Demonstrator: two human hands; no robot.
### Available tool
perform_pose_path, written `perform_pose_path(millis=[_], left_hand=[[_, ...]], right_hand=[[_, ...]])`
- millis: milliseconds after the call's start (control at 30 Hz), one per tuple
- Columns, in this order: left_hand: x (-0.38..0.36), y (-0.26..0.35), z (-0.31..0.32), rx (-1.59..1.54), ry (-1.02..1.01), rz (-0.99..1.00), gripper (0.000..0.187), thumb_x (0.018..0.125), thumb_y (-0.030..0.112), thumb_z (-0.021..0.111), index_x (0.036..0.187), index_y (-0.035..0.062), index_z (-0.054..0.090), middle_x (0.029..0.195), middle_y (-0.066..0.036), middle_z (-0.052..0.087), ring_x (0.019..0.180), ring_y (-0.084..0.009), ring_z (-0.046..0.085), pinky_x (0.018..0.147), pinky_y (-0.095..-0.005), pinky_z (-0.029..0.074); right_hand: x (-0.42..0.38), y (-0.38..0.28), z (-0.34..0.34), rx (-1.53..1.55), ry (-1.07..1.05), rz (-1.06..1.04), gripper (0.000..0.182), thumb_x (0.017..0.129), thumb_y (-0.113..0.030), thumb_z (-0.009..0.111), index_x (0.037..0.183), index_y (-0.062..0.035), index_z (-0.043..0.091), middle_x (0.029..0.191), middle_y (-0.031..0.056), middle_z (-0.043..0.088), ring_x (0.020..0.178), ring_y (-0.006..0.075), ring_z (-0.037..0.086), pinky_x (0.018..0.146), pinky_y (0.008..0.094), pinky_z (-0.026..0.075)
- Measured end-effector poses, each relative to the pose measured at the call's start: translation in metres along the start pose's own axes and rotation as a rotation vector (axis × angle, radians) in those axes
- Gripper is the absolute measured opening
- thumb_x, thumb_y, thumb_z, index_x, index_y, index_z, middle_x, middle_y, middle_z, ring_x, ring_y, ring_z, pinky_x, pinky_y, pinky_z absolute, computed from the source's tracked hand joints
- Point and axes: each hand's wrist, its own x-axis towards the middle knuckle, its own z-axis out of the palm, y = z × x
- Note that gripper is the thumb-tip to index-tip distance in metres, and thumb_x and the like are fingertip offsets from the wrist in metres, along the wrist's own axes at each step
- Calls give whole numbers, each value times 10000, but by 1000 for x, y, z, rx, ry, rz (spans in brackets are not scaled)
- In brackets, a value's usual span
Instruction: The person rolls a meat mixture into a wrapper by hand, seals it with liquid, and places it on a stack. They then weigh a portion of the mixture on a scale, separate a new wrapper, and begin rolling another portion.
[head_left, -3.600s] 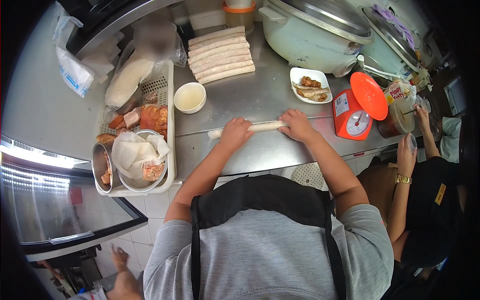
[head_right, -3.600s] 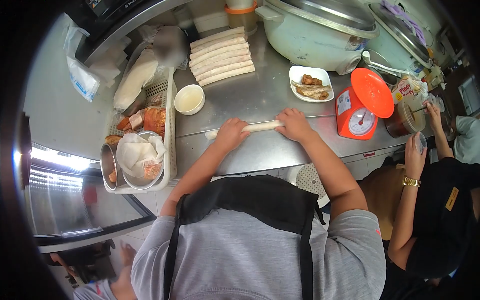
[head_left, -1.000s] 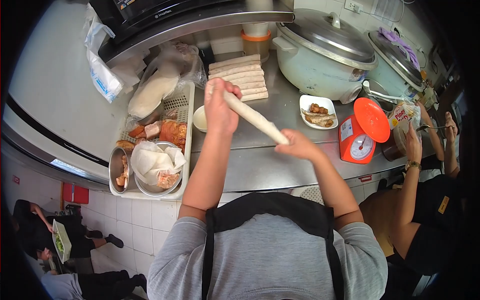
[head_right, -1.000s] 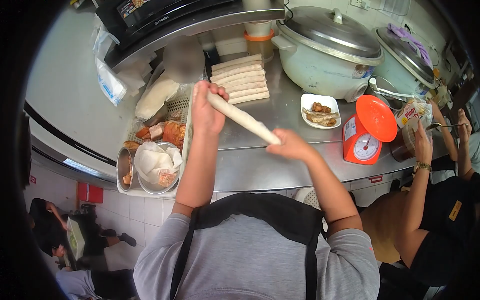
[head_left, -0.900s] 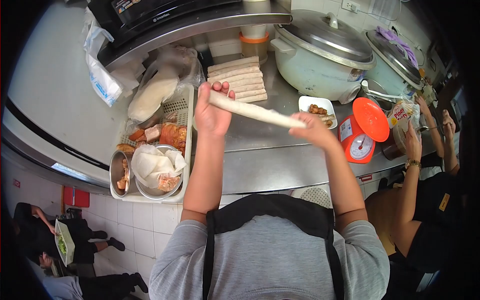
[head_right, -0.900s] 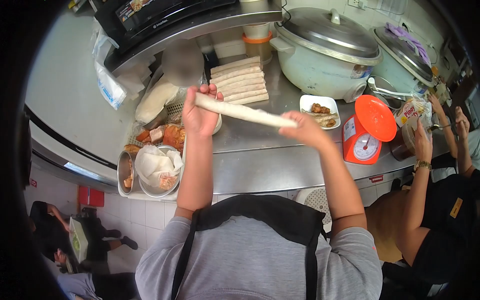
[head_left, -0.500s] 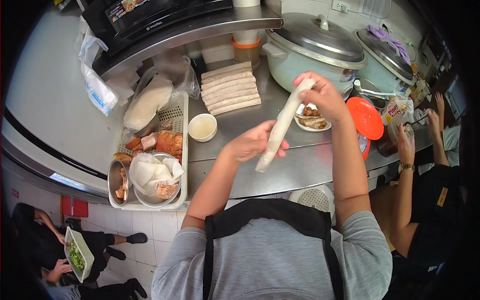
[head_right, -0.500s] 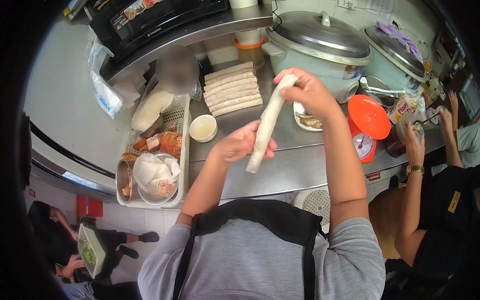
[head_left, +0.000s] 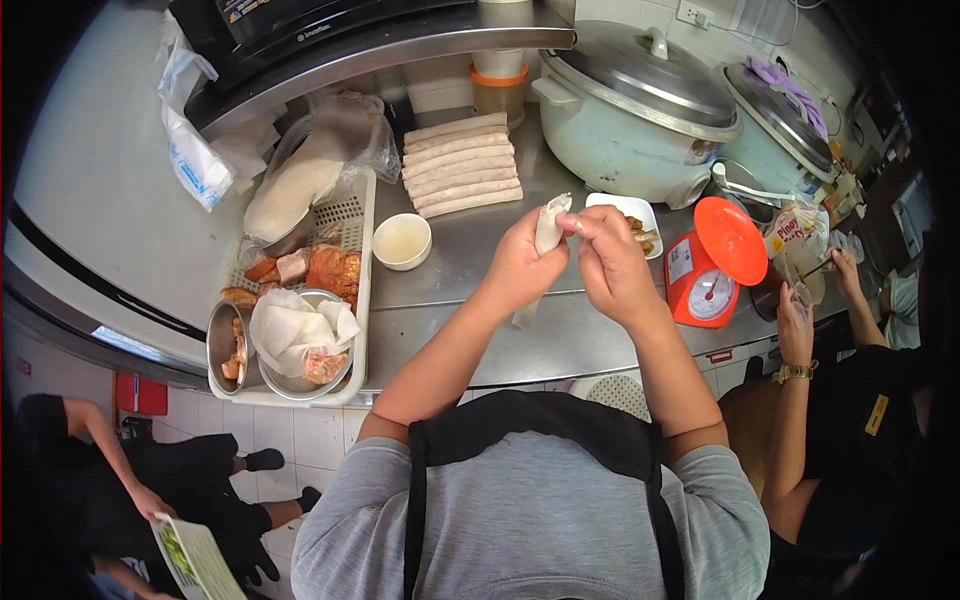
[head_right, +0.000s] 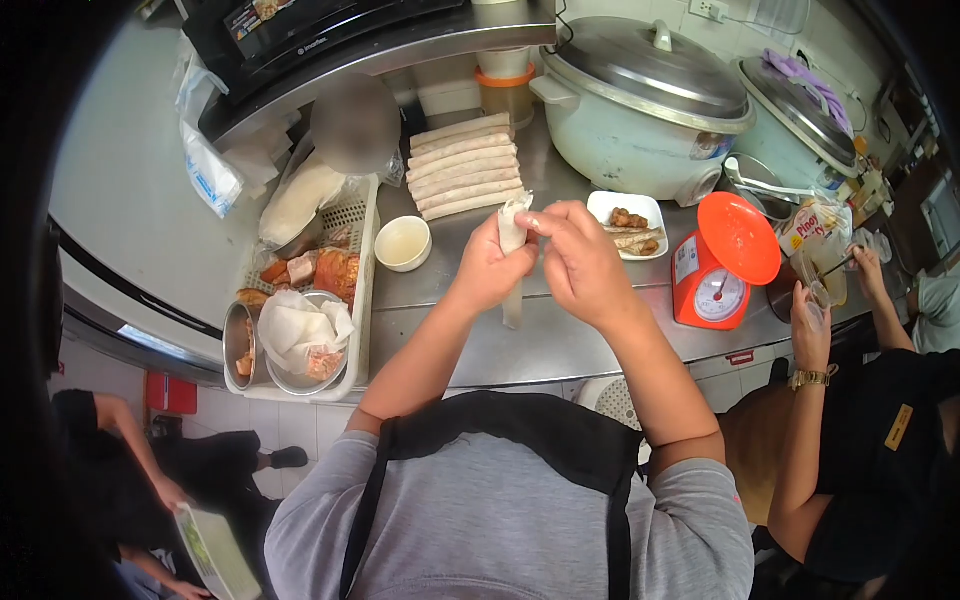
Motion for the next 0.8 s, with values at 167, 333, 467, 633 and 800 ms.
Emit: perform_pose_path(millis=[167, 333, 467, 633, 800], left_hand=[[2, 12, -5, -67, -137, -89, 99, 817, 66, 527, 911, 49, 502, 713, 14, 492, 599, -58, 461, 516, -215, 399], [3, 8, -17, -56, -359, -155, 78, 820, 108, 559, 854, 50, 519, 695, 17, 495, 601, -58, 446, 536, -221, 390], [3, 18, -19, 70, -419, -151, 81, 800, 90, 569, 855, 39, 539, 716, 12, 520, 637, -70, 474, 582, -238, 416], [-2, 22, -11, 424, -133, -35, 122, 757, 100, 579, 845, 19, 554, 771, -92, 596, 680, -240, 569, 607, -332, 448], [0, 11, -6, 690, 178, 296, 150, 705, 78, 596, 848, 43, 565, 809, -126, 589, 734, -317, 574, 626, -380, 465]], right_hand=[[0, -3, -5, -57, -47, 8, 397, 661, 101, 493, 1016, -56, 578, 875, 127, 516, 783, 283, 530, 662, 336, 443], [10, 1, -13, -32, -246, -3, 317, 681, 68, 541, 972, -52, 575, 867, 104, 524, 778, 264, 534, 662, 326, 442], [30, -13, -20, 47, -351, 116, 233, 682, 39, 591, 901, -39, 590, 869, 88, 533, 761, 225, 543, 654, 305, 445], [30, -9, -21, -59, -356, 37, 192, 687, 18, 620, 872, -33, 617, 845, 80, 552, 737, 214, 564, 645, 291, 458], [9, -8, -2, 17, -124, 109, 114, 738, 22, 603, 846, -12, 597, 822, 57, 570, 717, 147, 572, 641, 258, 463]])
